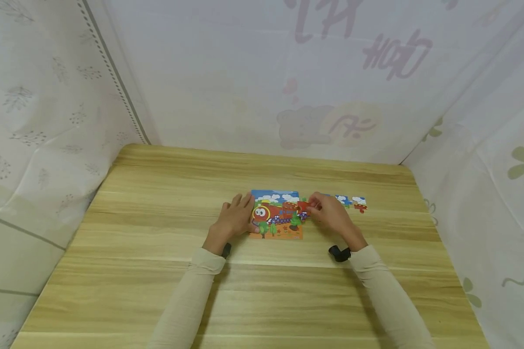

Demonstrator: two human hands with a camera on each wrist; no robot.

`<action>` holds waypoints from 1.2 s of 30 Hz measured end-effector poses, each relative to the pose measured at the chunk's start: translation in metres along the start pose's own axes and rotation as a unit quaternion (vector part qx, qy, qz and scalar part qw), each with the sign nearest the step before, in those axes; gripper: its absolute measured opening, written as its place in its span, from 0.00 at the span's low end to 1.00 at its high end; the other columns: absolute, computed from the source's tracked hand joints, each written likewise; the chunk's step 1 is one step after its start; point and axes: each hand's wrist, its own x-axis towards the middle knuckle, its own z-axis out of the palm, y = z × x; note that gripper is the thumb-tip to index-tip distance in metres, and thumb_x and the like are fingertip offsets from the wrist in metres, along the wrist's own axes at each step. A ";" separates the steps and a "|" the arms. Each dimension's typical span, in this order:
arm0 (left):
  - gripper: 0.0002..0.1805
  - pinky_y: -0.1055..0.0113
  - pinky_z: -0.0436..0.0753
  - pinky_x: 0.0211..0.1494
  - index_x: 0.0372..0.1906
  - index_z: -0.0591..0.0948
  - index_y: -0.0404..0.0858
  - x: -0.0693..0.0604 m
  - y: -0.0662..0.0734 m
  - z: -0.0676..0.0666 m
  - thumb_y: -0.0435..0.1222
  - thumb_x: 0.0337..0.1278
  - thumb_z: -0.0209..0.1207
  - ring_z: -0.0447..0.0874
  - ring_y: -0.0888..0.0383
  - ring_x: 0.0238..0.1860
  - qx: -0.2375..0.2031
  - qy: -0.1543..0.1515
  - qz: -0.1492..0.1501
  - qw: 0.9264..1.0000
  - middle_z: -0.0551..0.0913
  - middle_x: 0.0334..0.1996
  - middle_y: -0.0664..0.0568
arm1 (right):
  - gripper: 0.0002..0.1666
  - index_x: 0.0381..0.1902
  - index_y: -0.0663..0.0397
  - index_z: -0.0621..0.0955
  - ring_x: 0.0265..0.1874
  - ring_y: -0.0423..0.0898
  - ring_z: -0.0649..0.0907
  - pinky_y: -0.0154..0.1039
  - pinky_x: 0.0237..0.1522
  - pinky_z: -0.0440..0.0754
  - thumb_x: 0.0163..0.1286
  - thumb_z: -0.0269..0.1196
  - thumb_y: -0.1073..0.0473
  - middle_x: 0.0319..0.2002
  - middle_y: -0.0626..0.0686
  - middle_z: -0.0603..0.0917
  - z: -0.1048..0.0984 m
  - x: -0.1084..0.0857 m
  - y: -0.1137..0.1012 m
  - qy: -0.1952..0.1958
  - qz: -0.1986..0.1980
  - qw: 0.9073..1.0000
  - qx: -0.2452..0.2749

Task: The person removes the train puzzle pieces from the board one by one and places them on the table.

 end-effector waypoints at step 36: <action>0.55 0.41 0.55 0.72 0.79 0.48 0.35 0.001 -0.003 0.003 0.55 0.58 0.63 0.40 0.41 0.79 0.004 0.001 0.006 1.000 0.44 0.80 0.43 | 0.06 0.39 0.57 0.84 0.32 0.50 0.83 0.50 0.36 0.80 0.69 0.65 0.60 0.33 0.54 0.87 -0.036 -0.043 0.074 0.009 0.034 0.996 -0.079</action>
